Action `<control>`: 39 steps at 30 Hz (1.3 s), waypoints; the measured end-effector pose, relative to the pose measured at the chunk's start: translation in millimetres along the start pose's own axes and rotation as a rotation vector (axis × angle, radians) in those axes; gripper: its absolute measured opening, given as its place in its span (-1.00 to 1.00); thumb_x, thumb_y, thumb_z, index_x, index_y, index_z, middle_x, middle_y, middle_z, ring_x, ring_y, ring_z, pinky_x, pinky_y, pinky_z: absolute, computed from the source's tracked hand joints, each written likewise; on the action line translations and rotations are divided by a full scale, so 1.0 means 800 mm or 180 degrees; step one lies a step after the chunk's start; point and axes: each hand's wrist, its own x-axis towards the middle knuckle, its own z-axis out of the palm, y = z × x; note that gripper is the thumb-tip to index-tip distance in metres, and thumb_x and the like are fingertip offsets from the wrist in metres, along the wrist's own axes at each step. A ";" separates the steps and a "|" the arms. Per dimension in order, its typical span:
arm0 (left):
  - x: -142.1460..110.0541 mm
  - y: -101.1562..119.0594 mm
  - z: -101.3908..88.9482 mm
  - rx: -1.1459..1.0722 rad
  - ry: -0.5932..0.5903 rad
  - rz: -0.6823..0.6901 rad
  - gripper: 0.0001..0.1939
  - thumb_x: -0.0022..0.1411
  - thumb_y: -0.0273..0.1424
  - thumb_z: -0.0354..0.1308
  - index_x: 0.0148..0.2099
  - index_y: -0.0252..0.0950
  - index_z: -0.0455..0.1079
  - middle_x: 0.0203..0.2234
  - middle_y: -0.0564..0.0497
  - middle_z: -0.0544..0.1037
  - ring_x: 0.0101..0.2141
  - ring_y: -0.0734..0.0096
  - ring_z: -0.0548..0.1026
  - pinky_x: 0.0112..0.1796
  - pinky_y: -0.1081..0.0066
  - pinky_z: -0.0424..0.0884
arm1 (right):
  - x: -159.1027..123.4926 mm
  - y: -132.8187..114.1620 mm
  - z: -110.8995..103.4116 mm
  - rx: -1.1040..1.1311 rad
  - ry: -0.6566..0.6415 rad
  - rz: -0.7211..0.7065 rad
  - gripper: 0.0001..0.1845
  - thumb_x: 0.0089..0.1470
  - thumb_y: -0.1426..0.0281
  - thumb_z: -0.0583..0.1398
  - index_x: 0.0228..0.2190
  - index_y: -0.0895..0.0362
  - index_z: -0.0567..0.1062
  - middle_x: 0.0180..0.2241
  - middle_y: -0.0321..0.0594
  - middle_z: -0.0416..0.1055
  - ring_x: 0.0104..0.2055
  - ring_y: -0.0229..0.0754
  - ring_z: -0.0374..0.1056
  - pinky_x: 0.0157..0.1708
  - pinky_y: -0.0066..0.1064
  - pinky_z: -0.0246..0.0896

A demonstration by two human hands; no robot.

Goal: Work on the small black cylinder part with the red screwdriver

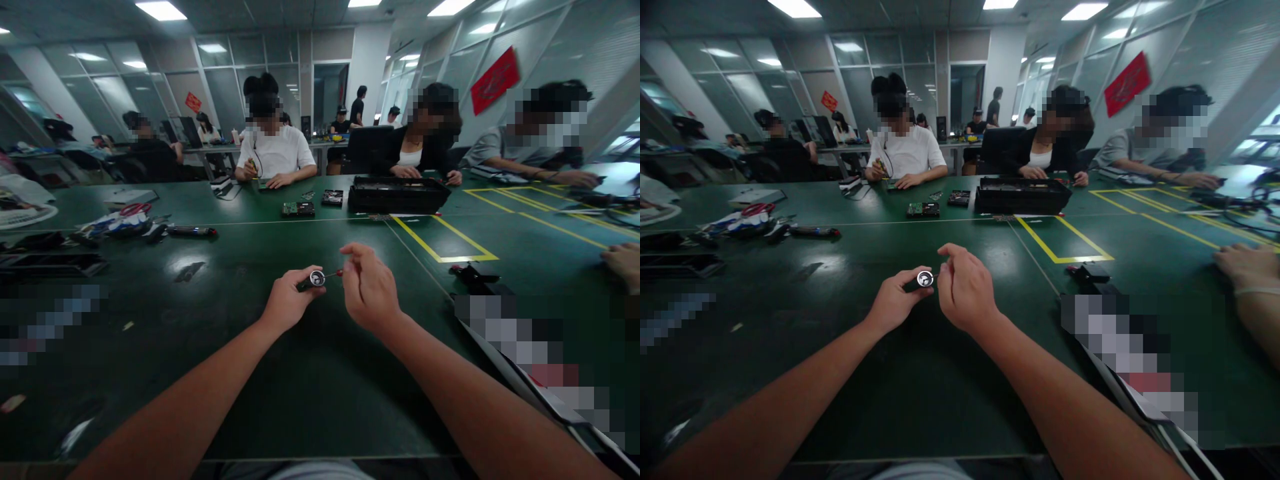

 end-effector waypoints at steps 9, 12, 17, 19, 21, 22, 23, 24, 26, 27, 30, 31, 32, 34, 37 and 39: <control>-0.001 0.003 0.004 0.0325 -0.0118 0.0176 -0.57 0.16 -0.40 0.38 0.09 -0.04 0.55 -0.14 0.00 0.64 -0.10 0.14 0.52 0.00 0.18 0.38 | 0.002 -0.012 0.000 -0.0299 -0.0009 0.0259 -0.76 0.36 0.29 0.01 -0.25 0.06 0.44 -0.51 -0.27 0.47 -0.51 -0.20 0.36 -0.43 -0.34 0.13; -0.001 0.000 0.003 0.0293 -0.0084 0.0165 -0.57 0.17 -0.41 0.37 0.09 -0.05 0.55 -0.10 0.00 0.64 -0.07 0.13 0.52 0.02 0.17 0.37 | 0.002 -0.009 0.001 -0.0269 0.0002 0.0304 -0.77 0.34 0.36 -0.02 -0.10 0.08 0.40 -0.47 -0.25 0.49 -0.49 -0.17 0.38 -0.41 -0.32 0.15; -0.001 -0.003 -0.001 0.0276 -0.0049 0.0128 -0.58 0.18 -0.41 0.37 0.10 -0.07 0.55 -0.07 -0.01 0.63 -0.03 0.12 0.52 0.05 0.16 0.36 | 0.002 -0.004 0.001 0.0045 -0.0093 0.0256 -0.75 0.26 0.43 0.00 -0.05 0.11 0.36 -0.43 -0.24 0.46 -0.42 -0.14 0.40 -0.37 -0.32 0.19; -0.002 -0.001 -0.001 0.0344 -0.0078 0.0159 -0.58 0.18 -0.40 0.37 0.10 -0.06 0.55 -0.08 -0.01 0.63 -0.04 0.11 0.52 0.05 0.15 0.36 | 0.003 -0.004 0.000 0.0066 -0.0129 0.0396 -0.76 0.28 0.38 0.02 -0.07 0.09 0.38 -0.47 -0.28 0.44 -0.45 -0.16 0.38 -0.41 -0.34 0.16; -0.002 0.000 -0.001 0.0393 -0.0078 0.0175 -0.58 0.18 -0.39 0.37 0.10 -0.05 0.55 -0.09 -0.01 0.63 -0.04 0.11 0.52 0.05 0.14 0.36 | 0.004 -0.004 -0.001 -0.0026 -0.0127 0.0547 -0.77 0.34 0.29 0.01 -0.14 0.07 0.42 -0.50 -0.30 0.45 -0.50 -0.19 0.37 -0.45 -0.36 0.11; -0.002 0.000 0.000 0.0399 -0.0067 0.0174 -0.57 0.18 -0.39 0.37 0.10 -0.05 0.55 -0.08 -0.01 0.63 -0.04 0.12 0.52 0.06 0.13 0.36 | 0.005 -0.004 -0.001 -0.0072 -0.0095 0.0599 -0.75 0.35 0.26 0.00 -0.18 0.06 0.44 -0.51 -0.30 0.45 -0.51 -0.20 0.37 -0.46 -0.36 0.10; -0.002 0.001 0.000 0.0391 -0.0048 0.0165 -0.57 0.18 -0.40 0.38 0.11 -0.05 0.55 -0.08 -0.02 0.63 -0.03 0.12 0.52 0.07 0.13 0.36 | 0.004 -0.003 0.000 -0.0094 -0.0047 0.0634 -0.73 0.36 0.25 -0.01 -0.20 0.05 0.45 -0.52 -0.30 0.45 -0.52 -0.20 0.37 -0.46 -0.36 0.09; -0.002 0.001 0.000 0.0375 -0.0027 0.0154 -0.57 0.17 -0.40 0.38 0.11 -0.06 0.55 -0.07 -0.02 0.63 -0.03 0.12 0.52 0.07 0.13 0.35 | 0.003 -0.002 0.001 -0.0085 0.0009 0.0663 -0.73 0.37 0.25 -0.01 -0.19 0.06 0.44 -0.52 -0.31 0.45 -0.52 -0.20 0.38 -0.47 -0.36 0.10; -0.001 0.001 -0.001 0.0330 0.0028 0.0124 -0.56 0.17 -0.41 0.38 0.11 -0.07 0.55 -0.04 -0.03 0.62 -0.01 0.12 0.52 0.09 0.13 0.34 | 0.000 0.000 0.005 0.0011 0.0082 0.0714 -0.77 0.36 0.30 -0.02 -0.11 0.06 0.40 -0.52 -0.32 0.43 -0.52 -0.19 0.37 -0.47 -0.34 0.12; -0.001 0.001 -0.002 0.0313 0.0063 0.0104 -0.56 0.17 -0.42 0.38 0.11 -0.07 0.54 -0.04 -0.03 0.62 0.00 0.12 0.52 0.10 0.13 0.34 | -0.002 0.002 0.007 0.0080 0.0110 0.0724 -0.77 0.35 0.32 -0.02 -0.07 0.07 0.36 -0.50 -0.33 0.42 -0.51 -0.18 0.37 -0.46 -0.33 0.14; 0.000 0.001 -0.006 0.0326 0.0136 0.0043 -0.55 0.17 -0.41 0.38 0.12 -0.07 0.54 -0.05 -0.03 0.63 0.00 0.11 0.53 0.09 0.12 0.35 | -0.007 0.005 0.012 0.0392 0.0206 0.0685 -0.78 0.32 0.37 -0.02 -0.02 0.06 0.28 -0.42 -0.30 0.41 -0.42 -0.15 0.41 -0.39 -0.30 0.22; 0.001 0.001 -0.007 0.0353 0.0136 0.0035 -0.55 0.17 -0.41 0.38 0.12 -0.07 0.54 -0.05 -0.03 0.63 -0.01 0.11 0.53 0.08 0.12 0.35 | -0.008 0.006 0.012 0.0499 0.0202 0.0665 -0.79 0.31 0.37 -0.01 -0.04 0.05 0.28 -0.40 -0.30 0.41 -0.40 -0.15 0.41 -0.37 -0.30 0.23; 0.001 0.002 -0.007 0.0384 0.0123 0.0036 -0.56 0.17 -0.41 0.38 0.11 -0.07 0.54 -0.06 -0.02 0.63 -0.01 0.11 0.53 0.07 0.12 0.36 | -0.008 0.006 0.012 0.0577 0.0170 0.0661 -0.81 0.32 0.35 -0.01 -0.07 0.05 0.30 -0.40 -0.30 0.41 -0.40 -0.16 0.40 -0.37 -0.30 0.23; 0.001 0.003 -0.007 0.0426 0.0090 0.0054 -0.57 0.16 -0.41 0.38 0.09 -0.07 0.55 -0.07 -0.02 0.64 -0.02 0.11 0.53 0.07 0.12 0.36 | -0.007 0.004 0.010 0.0608 0.0040 0.0701 -0.84 0.34 0.30 0.00 -0.18 0.04 0.35 -0.43 -0.31 0.42 -0.44 -0.18 0.38 -0.41 -0.33 0.20; 0.001 0.004 -0.007 0.0421 0.0070 0.0076 -0.57 0.16 -0.43 0.38 0.09 -0.09 0.55 -0.05 -0.02 0.63 0.00 0.11 0.52 0.08 0.12 0.35 | -0.004 0.000 0.006 0.0559 -0.0066 0.0841 -0.71 0.38 0.24 -0.03 -0.31 0.04 0.40 -0.49 -0.33 0.42 -0.49 -0.22 0.36 -0.45 -0.36 0.13; 0.002 0.003 -0.008 0.0409 0.0087 0.0047 -0.56 0.16 -0.43 0.38 0.10 -0.09 0.55 -0.06 -0.03 0.63 -0.01 0.11 0.53 0.08 0.13 0.36 | -0.005 0.000 0.007 0.0636 -0.0027 0.0915 -0.74 0.38 0.27 -0.03 -0.23 0.04 0.42 -0.48 -0.33 0.43 -0.48 -0.21 0.38 -0.43 -0.35 0.16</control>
